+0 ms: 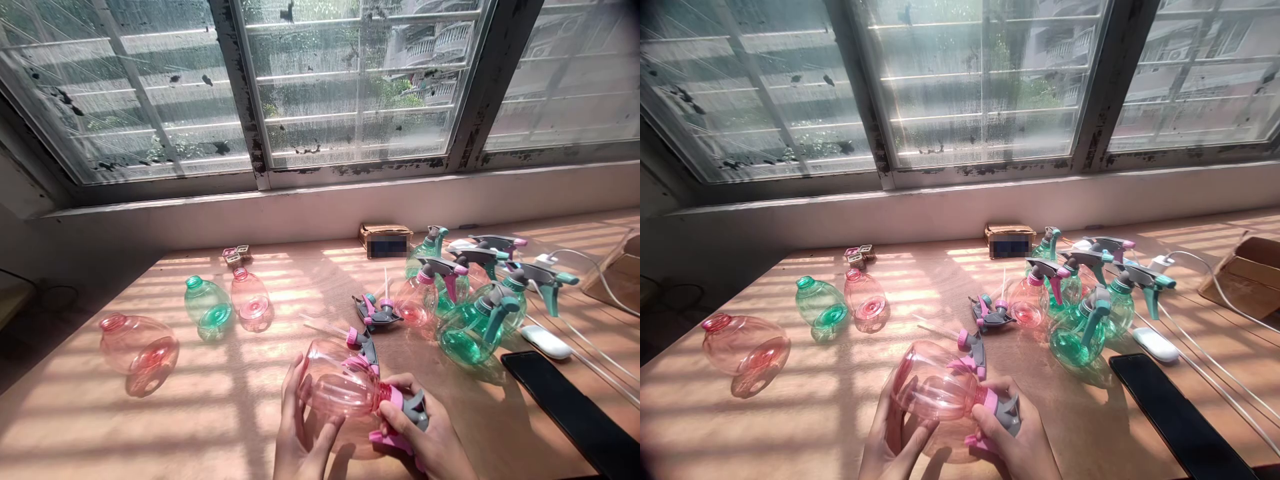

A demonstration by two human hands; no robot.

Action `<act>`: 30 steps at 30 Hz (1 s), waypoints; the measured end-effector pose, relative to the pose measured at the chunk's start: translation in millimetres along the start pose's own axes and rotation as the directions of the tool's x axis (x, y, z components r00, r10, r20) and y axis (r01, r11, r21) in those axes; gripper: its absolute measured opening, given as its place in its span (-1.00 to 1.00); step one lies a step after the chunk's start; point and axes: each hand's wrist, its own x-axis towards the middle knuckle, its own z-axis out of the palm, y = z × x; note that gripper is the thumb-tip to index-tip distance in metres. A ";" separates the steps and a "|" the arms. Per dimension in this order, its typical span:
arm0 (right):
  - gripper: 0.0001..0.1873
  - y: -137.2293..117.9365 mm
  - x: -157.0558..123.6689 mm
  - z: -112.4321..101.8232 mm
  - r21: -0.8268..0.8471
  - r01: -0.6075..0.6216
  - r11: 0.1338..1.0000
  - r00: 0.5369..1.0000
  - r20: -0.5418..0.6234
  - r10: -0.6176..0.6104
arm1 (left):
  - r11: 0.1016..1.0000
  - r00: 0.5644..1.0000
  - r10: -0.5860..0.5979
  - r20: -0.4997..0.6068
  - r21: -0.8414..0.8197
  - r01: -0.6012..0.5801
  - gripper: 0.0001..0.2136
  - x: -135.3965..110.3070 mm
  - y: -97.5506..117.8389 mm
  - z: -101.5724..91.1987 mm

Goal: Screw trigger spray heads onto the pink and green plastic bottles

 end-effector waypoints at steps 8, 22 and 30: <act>-0.53 1.9 -1.5 0.2 -0.066 0.043 0.997 0.998 0.046 -0.040 | 0.996 0.997 0.082 0.000 -0.018 -0.082 -0.15 1.3 -3.7 0.9; -0.49 1.0 1.4 -3.5 -0.017 0.004 1.000 1.000 -0.002 -0.004 | 0.998 0.999 0.044 -0.029 0.040 -0.043 -0.25 0.7 -0.3 2.4; -0.56 1.0 -2.8 4.6 -0.060 0.076 0.995 0.997 0.024 -0.075 | 0.996 1.000 0.023 -0.018 -0.091 -0.025 -0.16 -0.6 11.0 10.1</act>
